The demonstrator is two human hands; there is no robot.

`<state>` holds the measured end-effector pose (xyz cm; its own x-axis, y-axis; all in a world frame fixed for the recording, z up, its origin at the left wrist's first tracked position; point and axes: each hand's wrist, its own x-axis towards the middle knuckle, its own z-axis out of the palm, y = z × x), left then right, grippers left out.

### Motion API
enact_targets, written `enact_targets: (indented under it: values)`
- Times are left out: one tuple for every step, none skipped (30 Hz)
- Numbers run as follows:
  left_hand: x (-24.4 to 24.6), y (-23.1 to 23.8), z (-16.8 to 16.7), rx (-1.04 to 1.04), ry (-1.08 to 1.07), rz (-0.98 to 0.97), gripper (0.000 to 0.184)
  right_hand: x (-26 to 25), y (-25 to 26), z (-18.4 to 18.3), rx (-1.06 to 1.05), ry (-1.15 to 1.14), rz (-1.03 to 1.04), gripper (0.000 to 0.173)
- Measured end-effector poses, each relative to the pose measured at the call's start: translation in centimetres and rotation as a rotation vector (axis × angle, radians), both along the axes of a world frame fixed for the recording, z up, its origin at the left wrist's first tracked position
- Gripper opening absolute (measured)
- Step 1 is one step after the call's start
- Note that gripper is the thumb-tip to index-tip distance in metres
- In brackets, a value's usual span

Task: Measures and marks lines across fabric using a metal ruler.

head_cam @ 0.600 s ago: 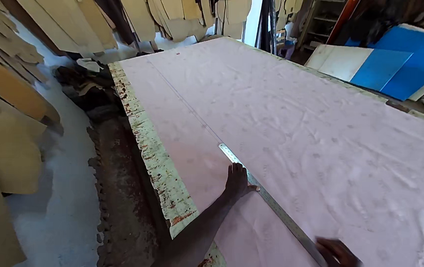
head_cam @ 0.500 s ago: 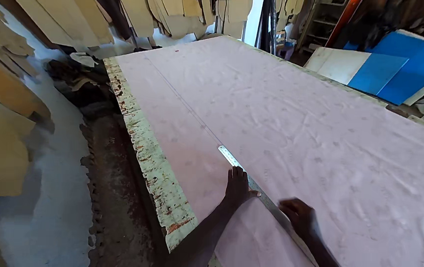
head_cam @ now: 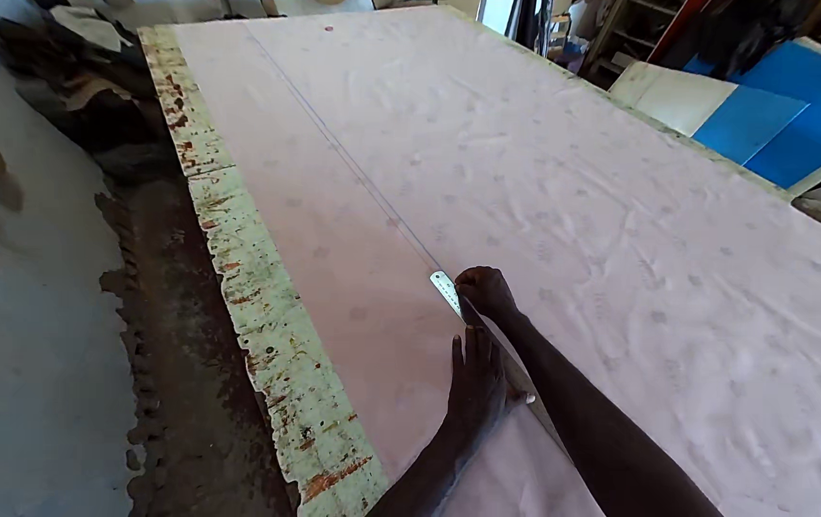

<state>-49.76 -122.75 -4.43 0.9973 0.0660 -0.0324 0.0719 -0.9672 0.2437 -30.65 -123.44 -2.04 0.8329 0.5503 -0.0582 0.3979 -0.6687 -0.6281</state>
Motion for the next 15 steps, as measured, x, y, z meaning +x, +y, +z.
enact_targets:
  values:
    - [0.0,0.0,0.0,0.004,-0.006,-0.002,0.12,0.2,0.1,0.3,-0.03,0.004,0.015,0.014]
    - [-0.1,0.0,0.0,0.011,-0.009,-0.005,0.119,0.3,0.3,0.6,-0.061,0.013,0.026,0.013]
    - [-0.2,0.0,0.0,0.016,-0.01,-0.01,0.119,0.4,0.3,0.9,-0.09,0.019,0.037,0.013]
    - [-0.2,0.0,-0.1,0.021,-0.017,-0.015,0.119,0.2,0.2,1.3,-0.122,0.02,0.048,0.013]
    - [-0.3,-0.1,-0.2,0.025,-0.028,-0.015,0.119,0.0,-0.1,1.5,-0.151,0.012,0.058,0.013]
    - [-0.3,-0.2,-0.4,0.032,-0.047,-0.009,0.12,-0.5,-0.8,1.7,-0.175,0.006,0.069,0.014]
    - [-0.2,-0.3,-0.5,0.037,-0.046,-0.003,0.121,-1.1,-1.9,1.9,-0.193,0.004,0.079,0.014]
    - [-0.2,-0.4,-0.6,0.045,-0.04,-0.001,0.122,-2.0,-3.3,2.0,-0.202,0.011,0.086,0.014]
    - [-0.2,-0.5,-0.7,0.053,-0.045,0.0,0.12,-3.2,-5.2,2.1,-0.21,0.025,0.086,0.015]
    - [-0.1,-0.6,-0.7,0.055,-0.052,0.0,0.117,-4.7,-7.4,2.2,-0.211,0.038,0.081,0.016]
    - [-0.1,-0.7,-0.6,0.062,-0.052,-0.001,0.114,-6.5,-10.0,2.3,-0.206,0.042,0.074,0.017]
    - [0.0,-0.8,-0.2,0.064,-0.038,0.001,0.112,-8.4,-12.8,2.3,-0.198,0.038,0.067,0.017]
    - [0.1,-0.8,0.5,0.05,-0.019,-0.002,0.112,-10.4,-15.6,2.3,-0.197,0.035,0.051,0.016]
    - [0.1,-0.6,1.2,0.021,0.009,-0.006,0.113,-12.7,-18.3,2.3,-0.204,0.039,0.026,0.014]
    - [0.0,-0.5,2.1,-0.005,0.05,-0.009,0.113,-14.9,-21.0,2.2,-0.219,0.053,-0.001,0.014]
